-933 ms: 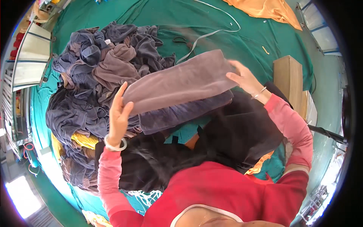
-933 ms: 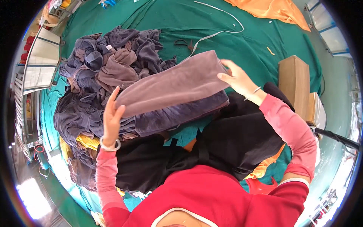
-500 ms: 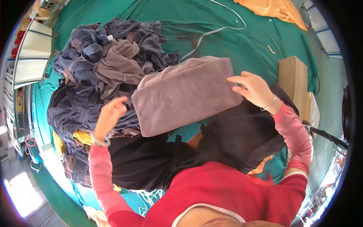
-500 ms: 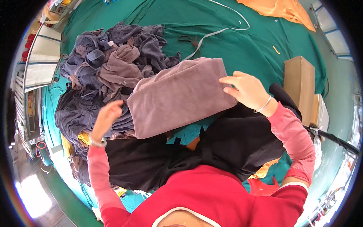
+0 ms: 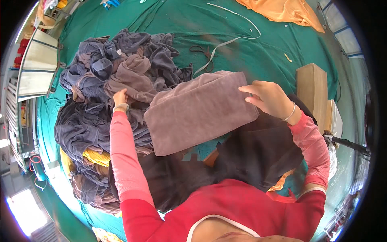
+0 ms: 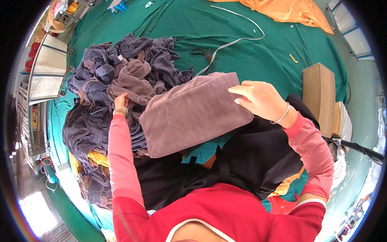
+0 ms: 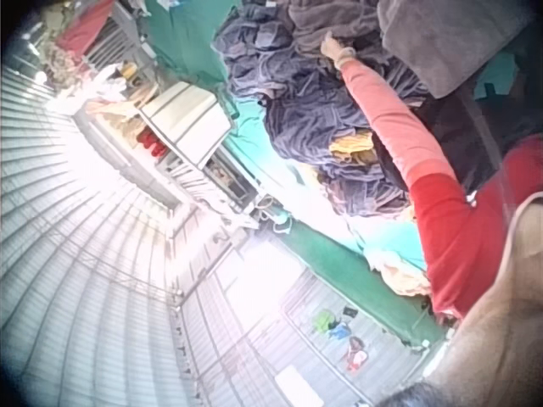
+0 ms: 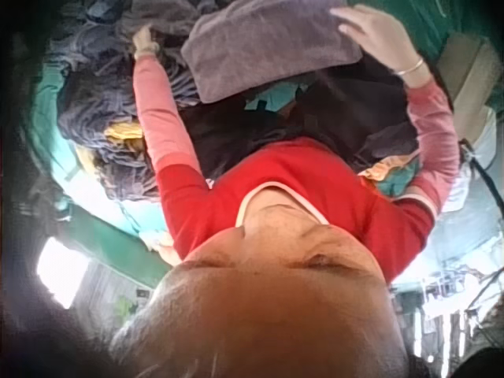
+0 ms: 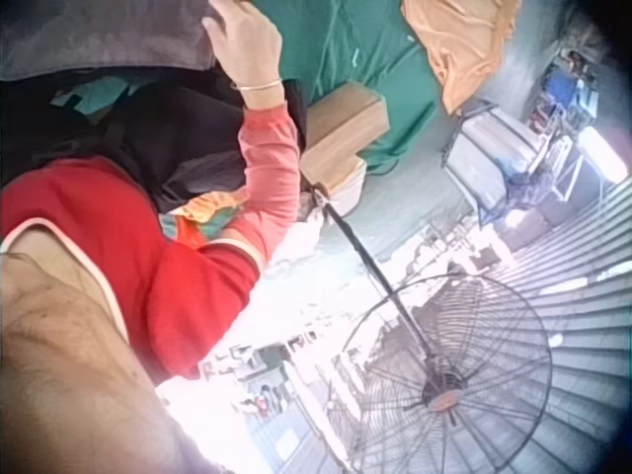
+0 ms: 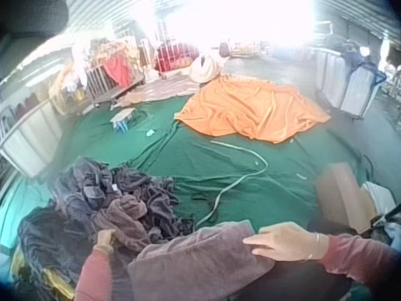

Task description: Folding various pieces of clothing and fabric in a laundry or manufacturing setting.

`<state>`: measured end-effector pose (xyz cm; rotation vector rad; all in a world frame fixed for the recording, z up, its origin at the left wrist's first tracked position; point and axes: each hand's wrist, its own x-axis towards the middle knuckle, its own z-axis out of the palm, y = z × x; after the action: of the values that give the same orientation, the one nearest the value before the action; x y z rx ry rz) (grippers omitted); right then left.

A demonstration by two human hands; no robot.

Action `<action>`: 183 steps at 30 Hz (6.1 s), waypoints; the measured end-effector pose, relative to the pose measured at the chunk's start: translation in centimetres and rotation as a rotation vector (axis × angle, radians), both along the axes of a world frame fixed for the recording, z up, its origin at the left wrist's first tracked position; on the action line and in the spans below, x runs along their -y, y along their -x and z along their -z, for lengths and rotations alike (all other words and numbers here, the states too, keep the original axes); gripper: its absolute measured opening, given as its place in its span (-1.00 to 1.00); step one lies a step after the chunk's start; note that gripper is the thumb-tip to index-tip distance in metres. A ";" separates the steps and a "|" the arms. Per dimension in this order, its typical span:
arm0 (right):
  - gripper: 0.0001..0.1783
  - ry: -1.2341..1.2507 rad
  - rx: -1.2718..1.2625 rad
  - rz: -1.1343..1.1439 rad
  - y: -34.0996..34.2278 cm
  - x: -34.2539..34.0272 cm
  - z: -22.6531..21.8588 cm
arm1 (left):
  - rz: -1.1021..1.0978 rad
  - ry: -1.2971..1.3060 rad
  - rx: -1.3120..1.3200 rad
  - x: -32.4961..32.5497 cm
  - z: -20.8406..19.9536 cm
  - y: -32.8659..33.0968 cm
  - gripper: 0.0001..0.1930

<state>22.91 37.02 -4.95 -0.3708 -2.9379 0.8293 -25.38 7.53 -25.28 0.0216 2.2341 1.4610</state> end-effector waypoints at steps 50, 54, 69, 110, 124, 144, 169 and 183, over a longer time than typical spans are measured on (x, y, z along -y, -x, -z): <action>-0.79 1.455 -0.623 0.153 5.7 -8.6 -4.0 | 0.402 -1.039 0.290 -12.5 -20.4 -16.8 -0.81; -0.83 1.449 -0.658 0.204 4.8 -8.2 -5.7 | 0.210 -0.856 -0.148 -11.9 -22.4 -16.5 -0.93; -0.78 1.043 -0.985 0.312 3.9 -9.6 -5.5 | 0.256 -0.696 -0.711 -11.5 -25.1 -17.5 -0.70; -0.81 0.252 0.209 0.034 -2.9 -1.1 1.7 | 1.027 0.304 -0.071 4.2 -18.8 -17.7 -0.74; -0.83 0.351 -0.140 0.134 0.9 -2.6 -0.3 | 0.550 1.069 -0.604 -0.3 1.8 -7.5 -0.53; -0.72 0.338 -0.265 -0.102 9.6 -0.3 -0.7 | 1.250 -0.724 0.296 -12.0 -32.2 -22.3 -0.43; -0.65 1.935 -0.333 0.025 8.7 -3.2 -4.4 | 0.697 -0.283 -0.491 -14.6 -27.5 -22.1 -0.66; -0.64 1.343 -0.827 0.388 3.9 -10.7 -4.8 | 0.303 -0.743 -0.473 -10.2 -27.8 -17.2 -0.67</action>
<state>19.03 47.77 -0.18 -0.4371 -1.1972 2.0649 -8.19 17.73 2.50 0.9792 1.7416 2.1628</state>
